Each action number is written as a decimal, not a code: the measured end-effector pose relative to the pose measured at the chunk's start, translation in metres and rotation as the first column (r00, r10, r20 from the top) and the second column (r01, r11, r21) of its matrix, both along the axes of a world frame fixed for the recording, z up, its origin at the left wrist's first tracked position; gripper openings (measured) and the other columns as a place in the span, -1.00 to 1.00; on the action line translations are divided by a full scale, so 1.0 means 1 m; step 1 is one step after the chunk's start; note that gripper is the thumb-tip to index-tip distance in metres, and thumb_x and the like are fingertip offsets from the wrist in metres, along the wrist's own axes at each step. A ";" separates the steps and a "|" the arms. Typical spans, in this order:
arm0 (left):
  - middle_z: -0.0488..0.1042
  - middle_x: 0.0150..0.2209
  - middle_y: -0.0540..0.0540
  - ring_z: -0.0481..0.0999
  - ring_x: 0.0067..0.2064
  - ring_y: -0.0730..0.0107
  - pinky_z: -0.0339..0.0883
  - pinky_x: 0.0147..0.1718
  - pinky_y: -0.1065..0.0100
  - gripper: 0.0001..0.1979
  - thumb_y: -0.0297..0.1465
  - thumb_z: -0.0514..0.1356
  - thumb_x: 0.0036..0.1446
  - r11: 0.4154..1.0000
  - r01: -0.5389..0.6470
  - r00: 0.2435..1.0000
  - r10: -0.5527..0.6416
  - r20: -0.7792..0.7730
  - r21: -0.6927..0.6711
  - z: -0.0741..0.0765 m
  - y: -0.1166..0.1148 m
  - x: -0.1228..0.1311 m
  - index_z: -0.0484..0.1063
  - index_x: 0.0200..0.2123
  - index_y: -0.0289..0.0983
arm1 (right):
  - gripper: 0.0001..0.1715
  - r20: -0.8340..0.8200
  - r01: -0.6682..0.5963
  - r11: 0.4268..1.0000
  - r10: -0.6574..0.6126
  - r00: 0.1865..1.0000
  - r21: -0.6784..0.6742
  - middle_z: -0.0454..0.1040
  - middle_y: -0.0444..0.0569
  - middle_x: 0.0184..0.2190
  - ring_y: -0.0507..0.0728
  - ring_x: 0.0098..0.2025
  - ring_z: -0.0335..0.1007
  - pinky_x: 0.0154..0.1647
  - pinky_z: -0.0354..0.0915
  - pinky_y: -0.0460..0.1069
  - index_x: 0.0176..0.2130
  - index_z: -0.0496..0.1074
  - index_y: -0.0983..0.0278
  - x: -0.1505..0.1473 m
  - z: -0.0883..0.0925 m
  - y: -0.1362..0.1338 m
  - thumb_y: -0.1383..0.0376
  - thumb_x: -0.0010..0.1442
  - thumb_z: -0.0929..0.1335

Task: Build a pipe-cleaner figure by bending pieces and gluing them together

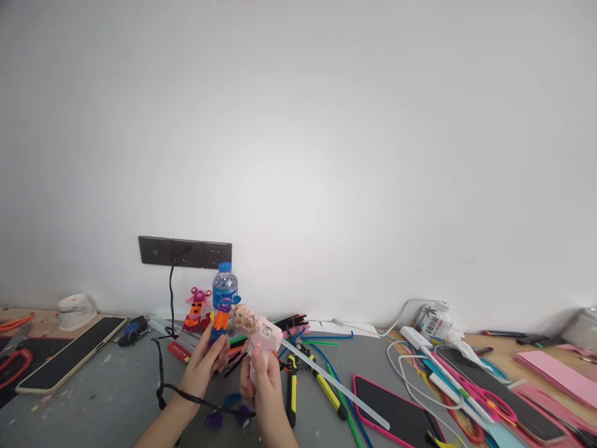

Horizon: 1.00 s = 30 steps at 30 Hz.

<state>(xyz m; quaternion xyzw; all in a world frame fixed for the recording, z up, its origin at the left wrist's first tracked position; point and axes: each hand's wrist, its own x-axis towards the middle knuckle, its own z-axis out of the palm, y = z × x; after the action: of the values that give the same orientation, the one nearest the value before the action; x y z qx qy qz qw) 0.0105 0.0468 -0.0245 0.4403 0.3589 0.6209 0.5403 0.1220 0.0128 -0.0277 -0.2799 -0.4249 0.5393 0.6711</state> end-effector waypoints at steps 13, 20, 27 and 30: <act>0.14 -0.63 0.19 0.00 -0.67 0.62 -0.02 -0.66 0.48 -0.16 0.02 0.29 0.00 0.999 0.026 1.000 -0.027 0.017 0.019 0.000 0.000 0.000 0.19 0.25 -0.28 | -0.32 0.020 -0.030 0.999 0.029 0.999 0.045 -0.01 -0.30 -0.81 -0.12 -0.77 -0.27 -0.76 -0.18 -0.15 -0.68 0.19 0.26 0.003 0.006 -0.005 -0.13 0.22 0.28; 0.17 -0.61 0.16 0.01 -0.66 0.61 -0.03 -0.66 0.47 -0.16 0.03 0.29 -0.02 1.000 0.013 1.000 -0.013 0.009 0.020 0.000 -0.001 0.001 0.24 0.24 -0.28 | -0.33 -0.005 -0.072 0.996 0.073 0.997 0.049 -0.02 -0.32 -0.82 -0.13 -0.79 -0.29 -0.78 -0.19 -0.16 -0.66 0.21 0.25 0.002 0.004 -0.004 -0.18 0.17 0.29; 0.17 -0.62 0.18 0.02 -0.66 0.61 -0.01 -0.66 0.48 -0.14 0.02 0.30 -0.01 0.999 0.033 0.999 -0.033 0.022 0.020 -0.001 -0.001 -0.001 0.19 0.26 -0.28 | -0.33 -0.016 -0.077 0.995 0.078 0.997 0.067 -0.01 -0.31 -0.82 -0.13 -0.78 -0.26 -0.78 -0.17 -0.17 -0.66 0.19 0.26 0.002 -0.004 -0.002 -0.16 0.19 0.30; 0.17 -0.61 0.18 0.03 -0.66 0.62 -0.01 -0.66 0.49 -0.14 0.00 0.30 0.01 0.999 0.033 0.999 -0.034 0.037 0.027 -0.003 0.001 -0.001 0.14 0.28 -0.28 | -0.37 -0.036 -0.060 0.996 0.062 0.997 0.060 0.01 -0.32 -0.81 -0.13 -0.77 -0.25 -0.77 -0.17 -0.18 -0.61 0.23 0.26 0.001 -0.006 -0.002 -0.13 0.21 0.30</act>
<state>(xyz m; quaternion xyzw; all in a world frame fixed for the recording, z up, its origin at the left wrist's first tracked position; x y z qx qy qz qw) 0.0092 0.0475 -0.0276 0.4415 0.3329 0.6247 0.5514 0.1232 0.0109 -0.0339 -0.2364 -0.4362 0.5520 0.6702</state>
